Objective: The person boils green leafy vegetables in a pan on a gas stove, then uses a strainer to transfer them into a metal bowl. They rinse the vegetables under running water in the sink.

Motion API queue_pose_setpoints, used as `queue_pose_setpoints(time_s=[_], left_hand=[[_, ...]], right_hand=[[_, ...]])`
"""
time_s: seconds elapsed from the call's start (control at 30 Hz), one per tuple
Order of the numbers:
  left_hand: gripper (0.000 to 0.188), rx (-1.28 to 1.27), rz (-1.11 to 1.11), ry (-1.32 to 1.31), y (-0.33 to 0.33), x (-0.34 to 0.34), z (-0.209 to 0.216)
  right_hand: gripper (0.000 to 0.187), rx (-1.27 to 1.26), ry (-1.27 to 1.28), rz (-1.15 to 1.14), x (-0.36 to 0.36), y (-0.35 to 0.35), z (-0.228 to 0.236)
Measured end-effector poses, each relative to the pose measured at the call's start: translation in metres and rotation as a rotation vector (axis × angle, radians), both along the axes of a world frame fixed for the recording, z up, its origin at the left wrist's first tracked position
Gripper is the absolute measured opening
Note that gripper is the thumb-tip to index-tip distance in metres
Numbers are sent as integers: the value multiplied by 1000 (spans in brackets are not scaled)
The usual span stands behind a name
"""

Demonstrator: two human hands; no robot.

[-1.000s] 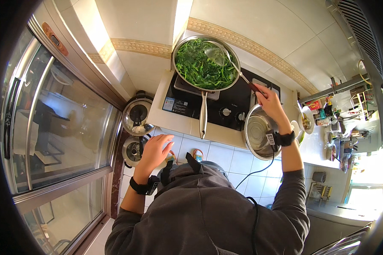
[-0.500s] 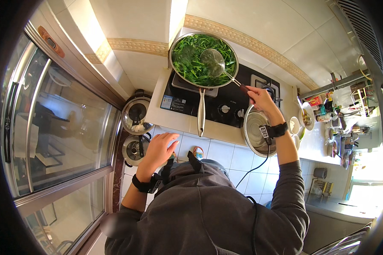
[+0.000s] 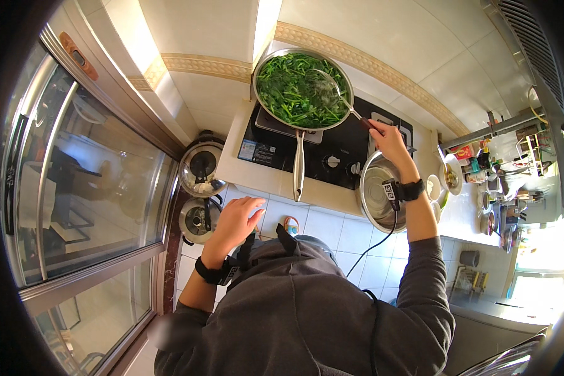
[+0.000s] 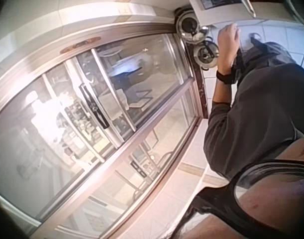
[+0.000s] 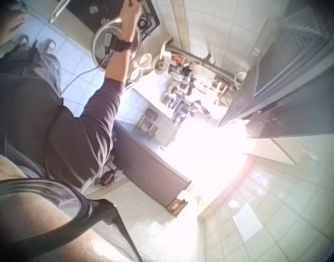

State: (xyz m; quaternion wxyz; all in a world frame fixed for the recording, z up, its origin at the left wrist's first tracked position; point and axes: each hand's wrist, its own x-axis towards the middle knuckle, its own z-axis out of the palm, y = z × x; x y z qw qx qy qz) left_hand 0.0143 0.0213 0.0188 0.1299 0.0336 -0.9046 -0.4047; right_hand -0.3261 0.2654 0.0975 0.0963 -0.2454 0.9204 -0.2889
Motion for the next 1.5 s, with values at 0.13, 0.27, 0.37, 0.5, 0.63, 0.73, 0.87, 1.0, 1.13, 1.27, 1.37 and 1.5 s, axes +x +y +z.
queue_pose_setpoints(time_s=[0.13,0.27,0.37,0.5,0.63,0.73,0.87,1.0,1.13,1.27,1.37,1.5], left_hand=[[19,20,0,-31,-3,3,1],[19,3,-11,-34,-2,2,4],[19,6,-11,-19,-1,1,5],[19,17,-22,-9,-3,0,4],[19,22,-15,-18,-6,1,3],[19,24,-27,-37,-6,1,3],[19,26,-51,-49,-5,-2,2],[20,30,-83,-68,-5,-4,2],[19,62,-98,-98,-10,-2,2],[18,45,-119,-87,-10,2,0],[18,50,-144,-74,-10,5,-4],[18,26,-168,-42,-14,8,-9]], right_hand=[[36,-23,207,24,1,-2,14],[35,-11,257,-24,0,-12,-4],[35,11,200,-53,3,-19,-30],[36,-44,176,-29,8,-21,-28],[34,-92,161,-59,27,-21,-3],[33,-76,114,-50,47,-23,-3],[35,-134,194,40,75,-32,-28],[34,-134,186,-1,85,-33,-22],[33,-177,35,-46,97,-21,-3],[35,-220,-96,-15,102,-30,-15],[35,-176,-117,-38,104,-43,-25],[33,-172,13,-48,108,-43,0]])
